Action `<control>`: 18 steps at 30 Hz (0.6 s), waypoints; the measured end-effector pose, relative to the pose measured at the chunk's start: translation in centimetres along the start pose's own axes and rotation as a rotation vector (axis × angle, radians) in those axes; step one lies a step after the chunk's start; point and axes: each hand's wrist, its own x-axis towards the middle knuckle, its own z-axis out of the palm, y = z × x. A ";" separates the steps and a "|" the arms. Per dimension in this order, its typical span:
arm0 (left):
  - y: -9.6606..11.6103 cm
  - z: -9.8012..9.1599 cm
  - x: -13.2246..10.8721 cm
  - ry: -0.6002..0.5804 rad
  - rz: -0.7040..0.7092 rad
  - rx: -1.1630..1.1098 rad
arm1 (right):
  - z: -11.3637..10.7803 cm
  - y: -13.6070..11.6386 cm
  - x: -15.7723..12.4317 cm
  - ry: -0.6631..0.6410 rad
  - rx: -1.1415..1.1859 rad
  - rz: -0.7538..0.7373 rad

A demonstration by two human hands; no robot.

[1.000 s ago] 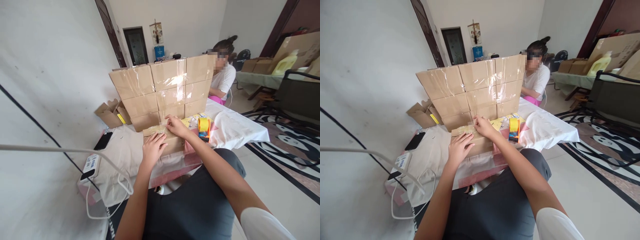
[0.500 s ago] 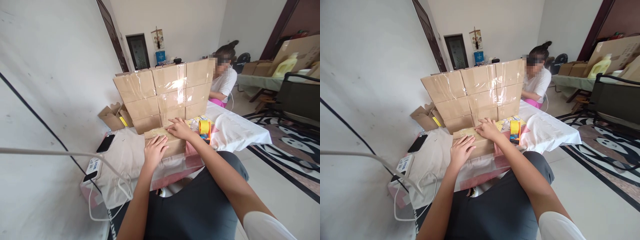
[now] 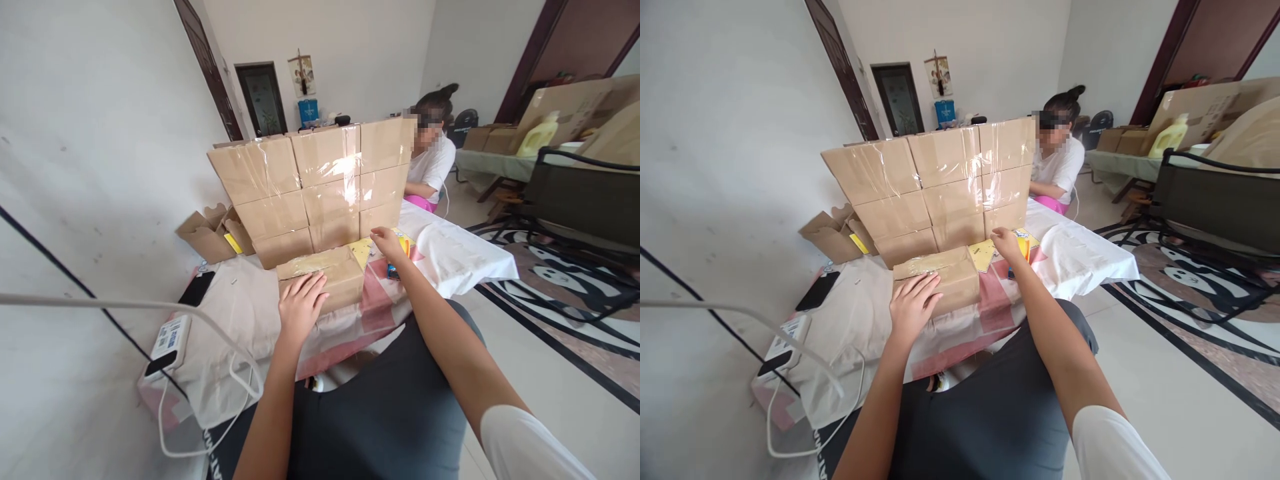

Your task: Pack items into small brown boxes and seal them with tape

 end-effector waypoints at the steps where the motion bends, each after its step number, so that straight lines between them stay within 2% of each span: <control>1: 0.3 -0.1 -0.1 -0.006 -0.018 -0.001 | 0.0 0.3 0.0 0.003 -0.002 0.000; 5: 1.3 -1.3 1.2 -0.066 -0.108 -0.017 | 1.1 0.4 -0.4 -0.028 -0.042 0.000; 9: 1.3 -2.5 5.1 -0.179 -0.173 -0.074 | 3.2 0.3 -0.9 -0.087 -0.109 0.031; 13: 0.5 -1.1 7.9 -0.298 -0.107 -0.020 | 4.9 0.8 -1.0 -0.133 -0.200 0.132; 16: 0.1 0.1 8.0 -0.464 -0.111 -0.067 | 5.8 1.6 -0.8 -0.137 -0.285 0.233; 18: 0.0 0.4 7.7 -0.504 -0.160 -0.069 | 6.0 2.1 -0.7 -0.128 -0.333 0.274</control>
